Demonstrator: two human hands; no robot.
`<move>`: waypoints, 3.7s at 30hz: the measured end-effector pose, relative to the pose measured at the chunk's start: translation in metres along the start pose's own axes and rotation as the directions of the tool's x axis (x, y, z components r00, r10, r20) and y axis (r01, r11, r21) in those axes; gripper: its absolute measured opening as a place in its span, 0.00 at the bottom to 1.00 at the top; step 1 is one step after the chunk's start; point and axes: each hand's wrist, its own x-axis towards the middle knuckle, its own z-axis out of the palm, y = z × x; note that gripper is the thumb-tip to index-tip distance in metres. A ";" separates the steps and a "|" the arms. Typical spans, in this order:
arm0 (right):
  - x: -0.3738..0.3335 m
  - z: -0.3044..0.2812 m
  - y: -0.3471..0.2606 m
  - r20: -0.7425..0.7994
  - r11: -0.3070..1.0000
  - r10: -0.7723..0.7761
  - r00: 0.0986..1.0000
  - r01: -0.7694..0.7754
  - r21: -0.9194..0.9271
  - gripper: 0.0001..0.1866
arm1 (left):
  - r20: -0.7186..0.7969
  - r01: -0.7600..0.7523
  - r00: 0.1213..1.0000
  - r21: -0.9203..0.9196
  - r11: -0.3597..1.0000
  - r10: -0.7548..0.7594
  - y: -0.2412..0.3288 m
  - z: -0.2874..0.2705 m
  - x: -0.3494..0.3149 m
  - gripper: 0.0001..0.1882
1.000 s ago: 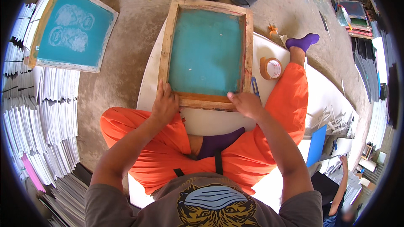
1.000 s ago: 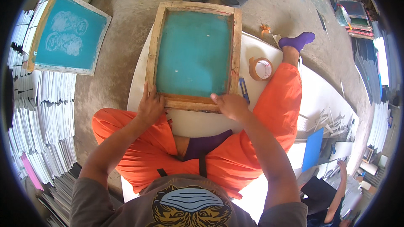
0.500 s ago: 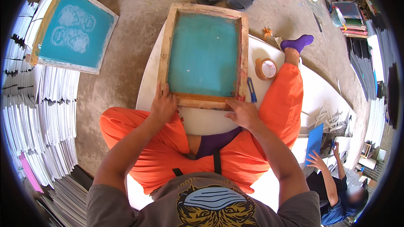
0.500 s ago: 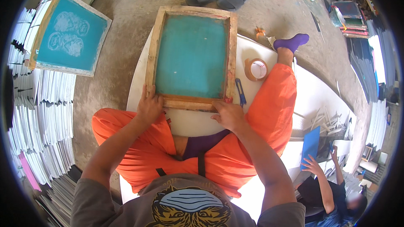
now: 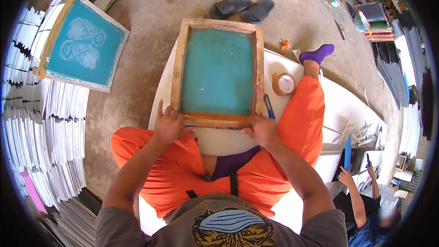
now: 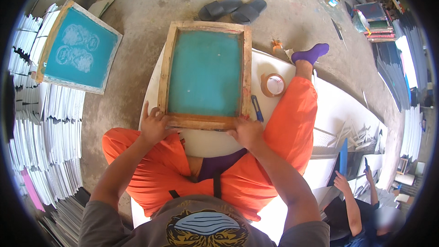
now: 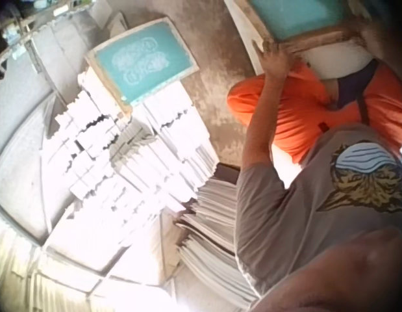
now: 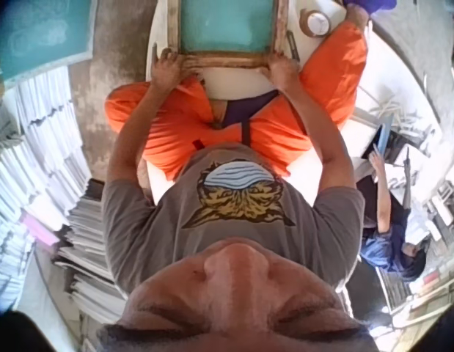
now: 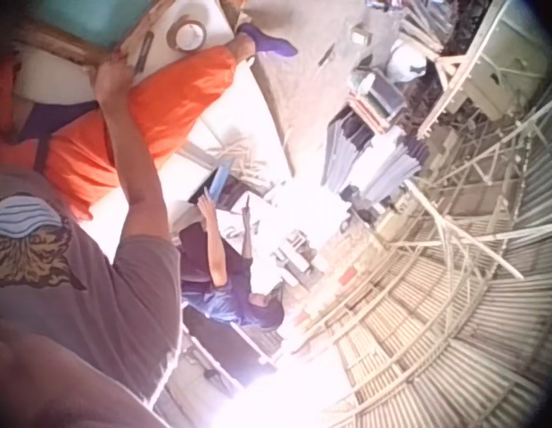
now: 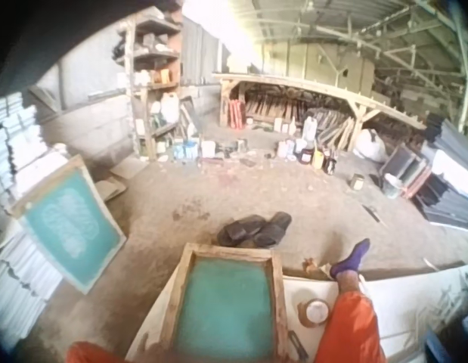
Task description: The person sits on the floor and applies orange tape to the edges of a wooden frame containing a teal screen. They repeatedly tear strips of tape and press them onto the frame's perimeter, smoothing them down with their fingers.
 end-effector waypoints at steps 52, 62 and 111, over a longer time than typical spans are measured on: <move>0.212 -0.022 0.096 -0.177 0.902 0.424 0.888 -0.398 0.165 0.35 | 0.277 0.792 0.461 -0.558 0.249 -0.843 -0.074 0.044 0.011 0.46; 0.170 -0.041 0.086 -0.040 0.889 0.458 0.888 -0.456 0.052 0.24 | 0.177 0.755 0.581 -0.480 0.446 -0.794 -0.146 0.026 0.104 0.33; 0.083 0.001 0.006 0.021 0.748 0.551 0.835 -0.504 0.432 0.25 | 0.087 0.509 0.753 -0.706 0.493 -0.652 -0.239 0.064 0.162 0.33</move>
